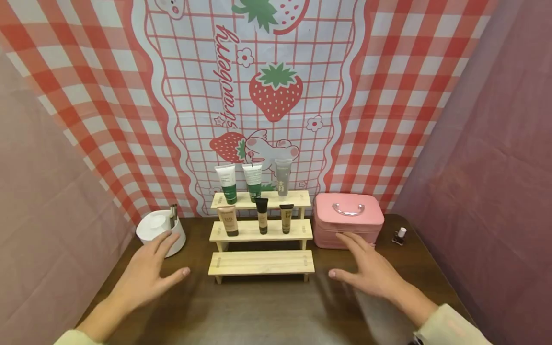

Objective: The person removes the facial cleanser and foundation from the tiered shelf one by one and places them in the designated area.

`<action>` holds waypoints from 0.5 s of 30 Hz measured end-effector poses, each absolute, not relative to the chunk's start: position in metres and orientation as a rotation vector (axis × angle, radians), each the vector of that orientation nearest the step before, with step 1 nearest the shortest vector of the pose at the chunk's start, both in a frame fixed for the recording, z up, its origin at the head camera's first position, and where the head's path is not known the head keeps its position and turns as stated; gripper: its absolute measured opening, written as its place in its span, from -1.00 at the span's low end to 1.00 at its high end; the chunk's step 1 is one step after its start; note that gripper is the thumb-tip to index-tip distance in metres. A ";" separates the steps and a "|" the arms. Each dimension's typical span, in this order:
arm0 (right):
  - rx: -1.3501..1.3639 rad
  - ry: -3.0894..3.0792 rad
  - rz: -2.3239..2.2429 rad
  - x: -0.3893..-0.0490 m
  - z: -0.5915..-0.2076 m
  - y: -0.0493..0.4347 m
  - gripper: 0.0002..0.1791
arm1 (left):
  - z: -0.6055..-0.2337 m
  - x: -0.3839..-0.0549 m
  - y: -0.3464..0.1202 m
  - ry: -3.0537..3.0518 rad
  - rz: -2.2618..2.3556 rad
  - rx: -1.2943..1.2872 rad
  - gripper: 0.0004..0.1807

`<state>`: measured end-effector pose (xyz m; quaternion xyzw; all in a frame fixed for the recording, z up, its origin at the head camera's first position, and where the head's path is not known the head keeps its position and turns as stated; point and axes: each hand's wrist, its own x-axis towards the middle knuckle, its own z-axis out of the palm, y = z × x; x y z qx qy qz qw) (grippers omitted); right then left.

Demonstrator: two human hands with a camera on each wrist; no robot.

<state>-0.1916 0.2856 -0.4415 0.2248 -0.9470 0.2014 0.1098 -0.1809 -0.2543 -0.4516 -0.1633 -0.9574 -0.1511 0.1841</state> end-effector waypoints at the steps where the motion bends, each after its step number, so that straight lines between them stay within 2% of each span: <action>1: 0.653 -2.783 0.667 -0.195 -0.443 0.282 -0.01 | -0.448 -0.183 -0.252 -2.697 -0.502 -0.448 -0.05; 8: 0.608 -2.758 1.253 -0.219 -0.465 0.259 -0.31 | -0.433 -0.212 -0.224 -2.661 -0.972 -0.396 -0.35; 15: 0.437 -2.765 1.582 -0.240 -0.485 0.243 -0.42 | -0.422 -0.240 -0.198 -2.598 -1.340 -0.351 -0.40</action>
